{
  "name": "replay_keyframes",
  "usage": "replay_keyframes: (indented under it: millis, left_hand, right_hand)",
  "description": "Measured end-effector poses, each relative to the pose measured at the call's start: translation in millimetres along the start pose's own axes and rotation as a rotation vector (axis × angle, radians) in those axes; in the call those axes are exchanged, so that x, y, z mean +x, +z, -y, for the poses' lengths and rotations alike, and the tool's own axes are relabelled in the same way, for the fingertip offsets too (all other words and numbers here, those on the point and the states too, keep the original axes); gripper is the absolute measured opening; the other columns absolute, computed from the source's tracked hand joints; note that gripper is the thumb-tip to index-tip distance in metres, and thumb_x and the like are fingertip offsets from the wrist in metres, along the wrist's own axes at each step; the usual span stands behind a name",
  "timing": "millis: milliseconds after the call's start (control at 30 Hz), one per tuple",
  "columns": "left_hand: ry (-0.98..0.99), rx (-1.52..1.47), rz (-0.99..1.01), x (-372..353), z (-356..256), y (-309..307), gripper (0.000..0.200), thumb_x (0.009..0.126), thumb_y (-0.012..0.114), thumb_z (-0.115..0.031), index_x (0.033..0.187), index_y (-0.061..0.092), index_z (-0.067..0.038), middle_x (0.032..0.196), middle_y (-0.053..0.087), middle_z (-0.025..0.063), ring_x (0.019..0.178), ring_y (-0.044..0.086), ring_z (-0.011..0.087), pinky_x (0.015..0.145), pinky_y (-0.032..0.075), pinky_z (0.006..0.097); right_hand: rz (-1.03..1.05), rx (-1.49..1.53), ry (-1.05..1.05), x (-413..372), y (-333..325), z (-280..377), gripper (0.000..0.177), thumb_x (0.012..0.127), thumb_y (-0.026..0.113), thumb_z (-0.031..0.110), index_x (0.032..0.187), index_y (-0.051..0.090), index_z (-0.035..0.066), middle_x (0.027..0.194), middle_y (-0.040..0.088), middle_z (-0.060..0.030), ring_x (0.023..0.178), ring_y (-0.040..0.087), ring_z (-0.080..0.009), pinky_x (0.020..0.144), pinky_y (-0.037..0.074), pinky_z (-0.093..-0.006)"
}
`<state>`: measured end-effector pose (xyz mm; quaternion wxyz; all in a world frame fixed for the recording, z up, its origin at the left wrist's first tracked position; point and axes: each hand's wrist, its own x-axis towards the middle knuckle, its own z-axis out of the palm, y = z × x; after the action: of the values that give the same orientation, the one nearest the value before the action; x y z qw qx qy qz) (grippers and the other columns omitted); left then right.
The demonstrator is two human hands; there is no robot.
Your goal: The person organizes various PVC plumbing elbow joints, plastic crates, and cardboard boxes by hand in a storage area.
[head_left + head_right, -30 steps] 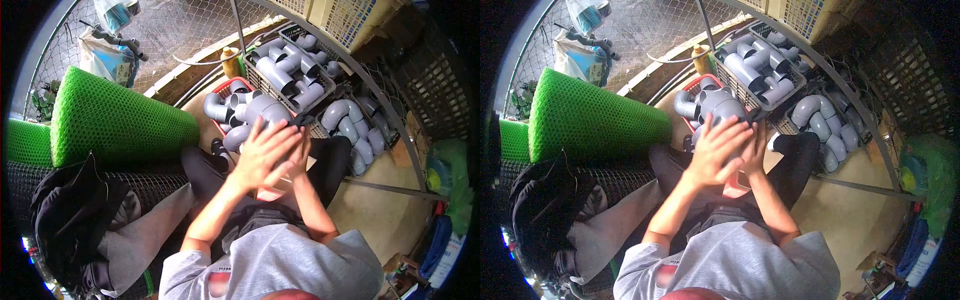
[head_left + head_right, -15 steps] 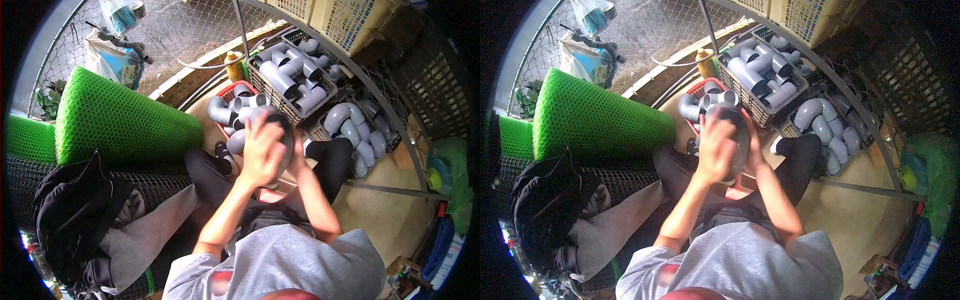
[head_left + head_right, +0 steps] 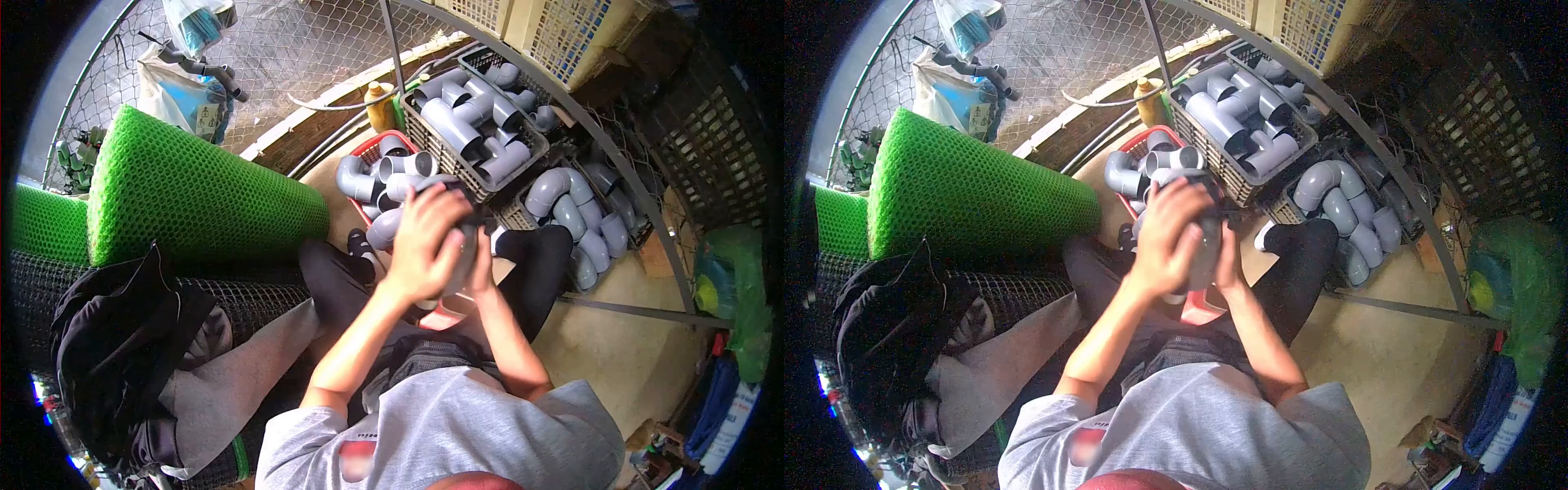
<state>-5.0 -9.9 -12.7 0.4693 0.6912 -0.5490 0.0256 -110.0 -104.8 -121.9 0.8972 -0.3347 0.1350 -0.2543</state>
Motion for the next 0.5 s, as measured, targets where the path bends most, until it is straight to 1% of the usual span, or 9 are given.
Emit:
replay_keyframes:
  millis: [33,133,167,233,267,367,400,433,500]
  left_hand:
    - [0.087,0.118,0.089,-4.4,-11.9,0.7,0.034,0.091,0.064,-0.026,0.119,0.073,-0.009,0.127,0.070,0.0106,0.138,0.054,0.0353,0.127,0.019,0.0582]
    - [0.249,0.106,0.196,-1.0,-9.1,2.5,0.023,0.088,0.068,-0.027,0.102,0.077,-0.011,0.111,0.073,0.0058,0.122,0.065,0.0260,0.125,0.027,0.0608]
    - [0.265,0.061,0.264,11.1,0.4,-8.0,0.019,0.090,0.068,-0.026,0.097,0.076,-0.009,0.105,0.073,0.0062,0.114,0.067,0.0273,0.125,0.025,0.0616]
    - [0.088,-0.021,0.276,25.8,20.8,-19.4,0.017,0.093,0.066,-0.023,0.093,0.074,-0.008,0.102,0.073,0.0067,0.109,0.068,0.0289,0.125,0.023,0.0630]
    - [0.065,-0.084,0.200,32.3,31.4,-18.9,0.019,0.096,0.062,-0.020,0.090,0.070,-0.003,0.091,0.069,0.0098,0.095,0.068,0.0329,0.123,0.026,0.0616]
    - [-0.096,-0.471,0.046,43.8,36.5,-29.6,0.032,0.105,0.050,-0.022,0.110,0.071,0.001,0.111,0.074,0.0132,0.111,0.068,0.0279,0.118,0.035,0.0472]
    - [-0.124,-0.613,-0.001,41.4,41.3,-31.6,0.047,0.109,0.039,-0.030,0.122,0.069,0.005,0.122,0.072,0.0161,0.119,0.065,0.0262,0.114,0.038,0.0395]
    - [-0.158,-0.613,-0.115,39.3,48.4,-29.2,0.055,0.110,0.034,-0.036,0.123,0.068,0.005,0.125,0.071,0.0170,0.123,0.063,0.0270,0.114,0.039,0.0382]
    - [-0.299,-0.676,-0.228,24.1,71.0,-31.9,0.064,0.108,0.038,-0.051,0.131,0.065,0.003,0.138,0.065,0.0148,0.134,0.056,0.0263,0.120,0.033,0.0441]
  right_hand:
    - [0.028,-0.590,-0.296,1.0,-29.2,-26.7,0.051,0.110,0.041,0.039,0.148,0.047,0.005,0.143,0.056,-0.0098,0.135,0.053,-0.0213,0.113,0.046,-0.0399]
    - [0.096,-0.711,-0.277,-5.0,-33.6,-45.1,0.050,0.109,0.044,0.036,0.148,0.046,0.004,0.141,0.057,-0.0109,0.136,0.053,-0.0218,0.113,0.046,-0.0395]
    - [0.163,-1.011,-0.377,-2.9,-25.0,-26.5,0.054,0.110,0.041,0.041,0.148,0.046,0.003,0.143,0.056,-0.0111,0.135,0.054,-0.0219,0.112,0.046,-0.0399]
    - [0.037,-0.263,-0.003,1.9,-11.3,-22.4,0.057,0.109,0.031,0.046,0.145,0.048,0.005,0.143,0.056,-0.0104,0.130,0.058,-0.0222,0.112,0.047,-0.0394]
    - [-0.066,-0.197,0.068,2.2,-12.3,-28.4,0.059,0.110,0.028,0.047,0.146,0.050,0.005,0.139,0.060,-0.0098,0.128,0.059,-0.0223,0.110,0.048,-0.0382]
    - [-0.101,-0.057,0.109,0.1,10.7,-10.6,0.061,0.112,0.028,0.049,0.148,0.050,0.005,0.142,0.060,-0.0086,0.130,0.058,-0.0213,0.109,0.049,-0.0365]
    - [-0.101,-0.014,0.146,0.8,12.6,-5.2,0.061,0.111,0.030,0.052,0.147,0.052,0.007,0.139,0.062,-0.0087,0.125,0.062,-0.0221,0.106,0.051,-0.0373]
    - [0.015,0.067,0.182,3.0,0.4,-5.3,0.061,0.110,0.033,0.054,0.144,0.056,0.009,0.134,0.066,-0.0098,0.119,0.066,-0.0248,0.102,0.054,-0.0409]
    - [-0.085,0.161,0.196,4.0,-3.0,-3.6,0.064,0.108,0.035,0.059,0.143,0.057,0.011,0.128,0.068,-0.0100,0.114,0.069,-0.0267,0.100,0.056,-0.0447]
